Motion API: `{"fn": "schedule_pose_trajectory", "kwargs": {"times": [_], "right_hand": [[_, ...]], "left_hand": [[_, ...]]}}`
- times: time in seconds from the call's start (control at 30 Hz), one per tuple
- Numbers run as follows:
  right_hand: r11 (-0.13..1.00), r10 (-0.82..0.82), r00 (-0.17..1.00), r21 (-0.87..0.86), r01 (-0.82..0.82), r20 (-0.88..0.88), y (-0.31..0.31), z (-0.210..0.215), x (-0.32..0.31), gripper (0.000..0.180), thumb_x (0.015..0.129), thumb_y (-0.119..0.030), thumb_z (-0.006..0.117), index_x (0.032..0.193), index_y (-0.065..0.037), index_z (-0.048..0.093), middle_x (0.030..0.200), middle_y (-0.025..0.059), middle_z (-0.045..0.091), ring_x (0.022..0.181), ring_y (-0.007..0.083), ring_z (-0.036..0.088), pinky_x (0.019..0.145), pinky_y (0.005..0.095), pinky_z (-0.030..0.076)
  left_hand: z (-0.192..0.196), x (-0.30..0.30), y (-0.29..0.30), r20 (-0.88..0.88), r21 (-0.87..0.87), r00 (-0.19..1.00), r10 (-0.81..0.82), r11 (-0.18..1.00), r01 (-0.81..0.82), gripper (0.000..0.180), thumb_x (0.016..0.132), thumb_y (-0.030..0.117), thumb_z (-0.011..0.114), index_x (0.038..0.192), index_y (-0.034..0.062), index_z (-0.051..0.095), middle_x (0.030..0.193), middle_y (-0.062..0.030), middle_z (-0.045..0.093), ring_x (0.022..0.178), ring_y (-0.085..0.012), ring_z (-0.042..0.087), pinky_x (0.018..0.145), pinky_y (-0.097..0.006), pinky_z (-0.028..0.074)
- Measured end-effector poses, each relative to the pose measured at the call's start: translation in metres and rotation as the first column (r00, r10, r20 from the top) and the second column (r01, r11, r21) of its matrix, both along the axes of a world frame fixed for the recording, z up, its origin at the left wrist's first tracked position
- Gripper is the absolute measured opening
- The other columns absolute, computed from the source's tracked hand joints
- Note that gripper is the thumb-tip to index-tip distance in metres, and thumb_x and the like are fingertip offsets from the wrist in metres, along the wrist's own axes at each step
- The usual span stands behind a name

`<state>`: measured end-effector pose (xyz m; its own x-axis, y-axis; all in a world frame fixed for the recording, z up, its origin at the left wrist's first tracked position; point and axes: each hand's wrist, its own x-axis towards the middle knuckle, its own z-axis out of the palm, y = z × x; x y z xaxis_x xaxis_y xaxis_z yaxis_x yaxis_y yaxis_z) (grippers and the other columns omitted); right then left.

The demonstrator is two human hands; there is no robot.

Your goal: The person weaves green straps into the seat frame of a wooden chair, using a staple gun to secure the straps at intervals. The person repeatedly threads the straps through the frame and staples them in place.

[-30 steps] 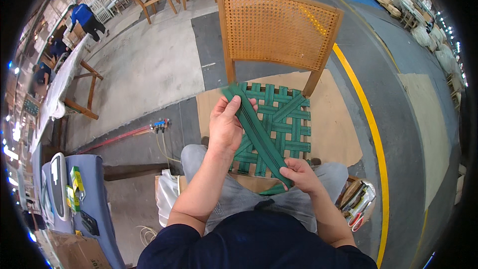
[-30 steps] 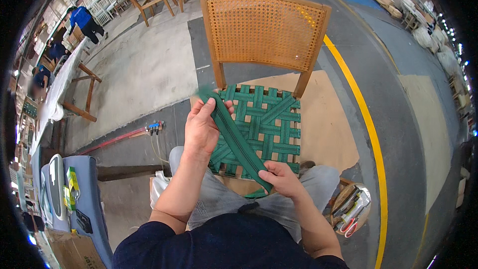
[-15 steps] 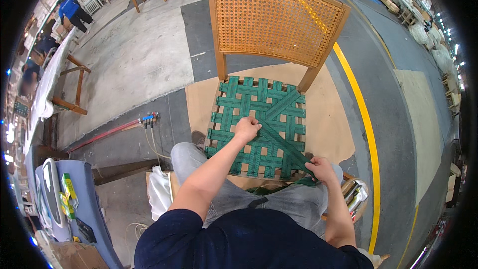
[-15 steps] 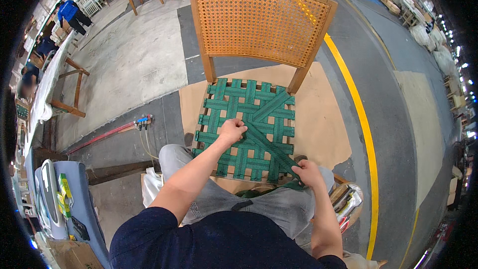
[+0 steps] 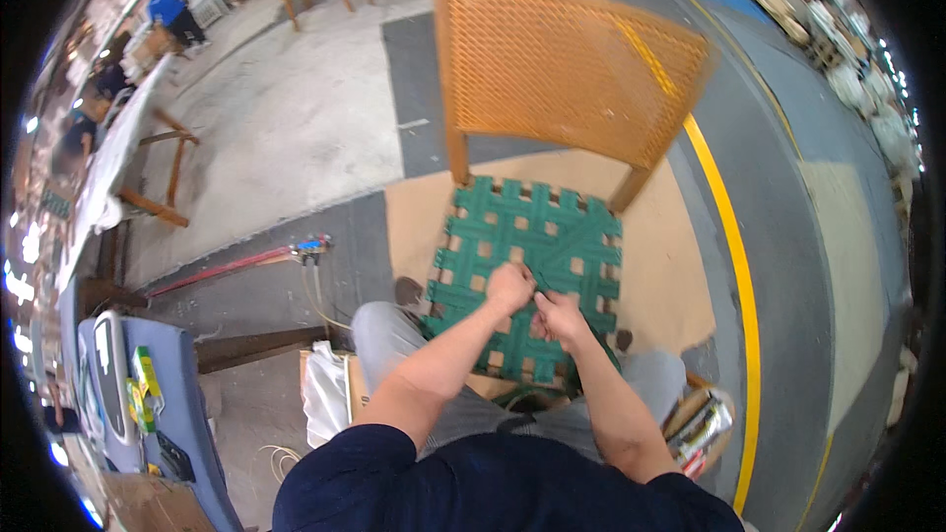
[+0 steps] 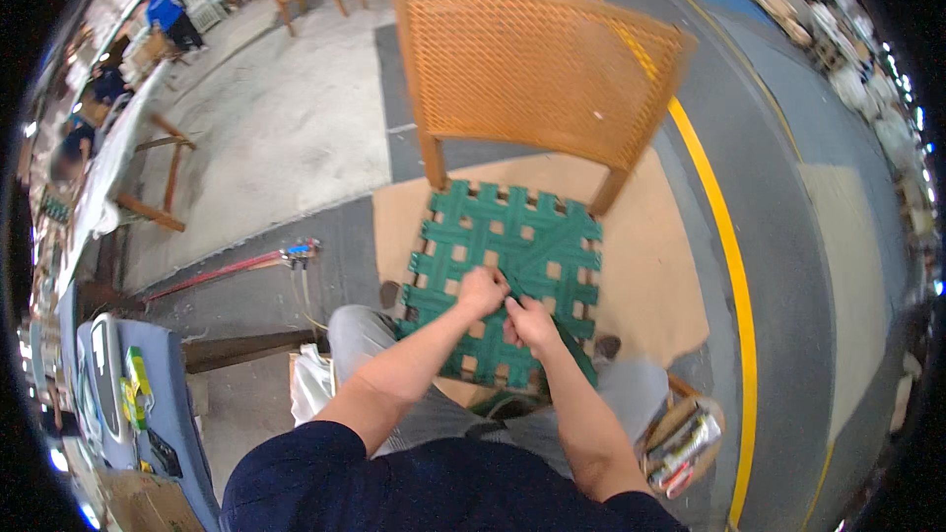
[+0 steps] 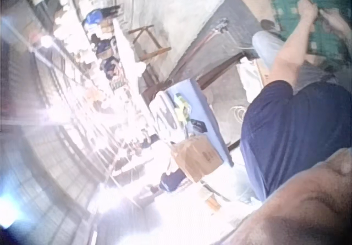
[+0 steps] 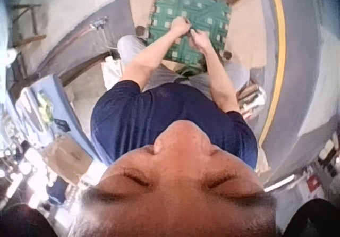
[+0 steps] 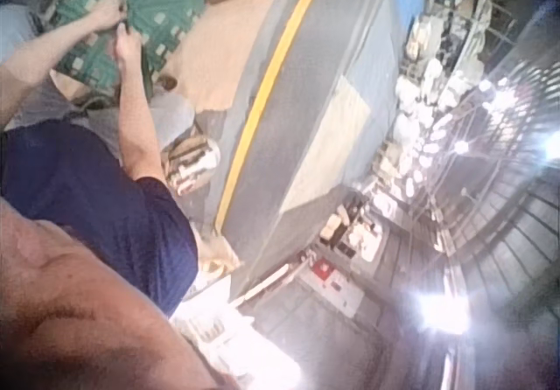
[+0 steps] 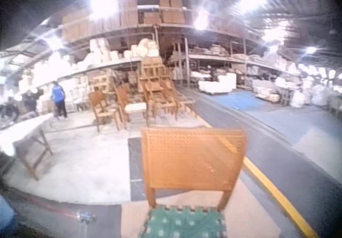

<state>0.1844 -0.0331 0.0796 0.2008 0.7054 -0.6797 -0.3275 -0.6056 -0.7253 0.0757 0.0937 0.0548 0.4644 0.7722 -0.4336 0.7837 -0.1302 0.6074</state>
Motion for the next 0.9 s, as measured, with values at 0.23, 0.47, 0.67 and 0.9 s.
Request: {"fn": "schedule_pose_trajectory", "kwargs": {"times": [0.23,0.47,0.67,0.9], "right_hand": [[0.861,-0.452,0.471,-0.233,0.452,-0.758,0.044,-0.034,-0.023,0.058,0.103,-0.067,0.054,0.104,-0.008,0.056,0.078,-0.0004,0.057,0.065,0.0141,0.049,0.057,0.0296,0.04],[0.808,-0.496,0.237,-0.344,0.478,-0.835,0.052,-0.053,-0.013,0.062,0.098,-0.069,0.061,0.088,-0.008,0.058,0.07,-0.0003,0.058,0.058,0.0125,0.057,0.05,0.0246,0.05],[0.89,-0.407,0.205,-0.335,0.311,-0.89,0.06,-0.057,0.004,0.066,0.092,-0.072,0.067,0.093,-0.006,0.061,0.075,-0.003,0.063,0.062,0.0086,0.062,0.053,0.0257,0.054],[0.913,-0.373,0.152,-0.334,0.232,-0.915,0.066,-0.067,0.01,0.061,0.092,-0.068,0.07,0.09,-0.008,0.061,0.075,-0.004,0.062,0.063,0.0082,0.062,0.054,0.0262,0.055]], "left_hand": [[0.034,0.001,0.026,0.014,0.167,0.999,0.032,0.985,-0.033,0.024,0.091,0.021,0.066,0.108,0.0074,0.077,0.103,-0.0208,0.077,0.101,-0.0397,0.075,0.086,-0.052,0.06],[0.069,0.02,0.06,-0.402,-0.063,0.857,-0.323,0.943,0.326,0.013,0.088,0.007,0.069,0.096,0.0011,0.077,0.099,-0.019,0.079,0.097,-0.031,0.079,0.078,-0.044,0.064],[0.04,0.026,0.08,-0.282,-0.502,0.925,-0.255,0.861,0.084,0.037,0.105,0.015,0.048,0.083,-0.0012,0.073,0.083,-0.0124,0.076,0.073,-0.0276,0.074,0.064,-0.045,0.064],[0.031,0.034,0.084,-0.348,-0.525,0.851,-0.393,0.834,0.17,0.04,0.107,0.015,0.044,0.089,-0.0017,0.075,0.086,-0.014,0.075,0.075,-0.0286,0.072,0.068,-0.047,0.065]]}}
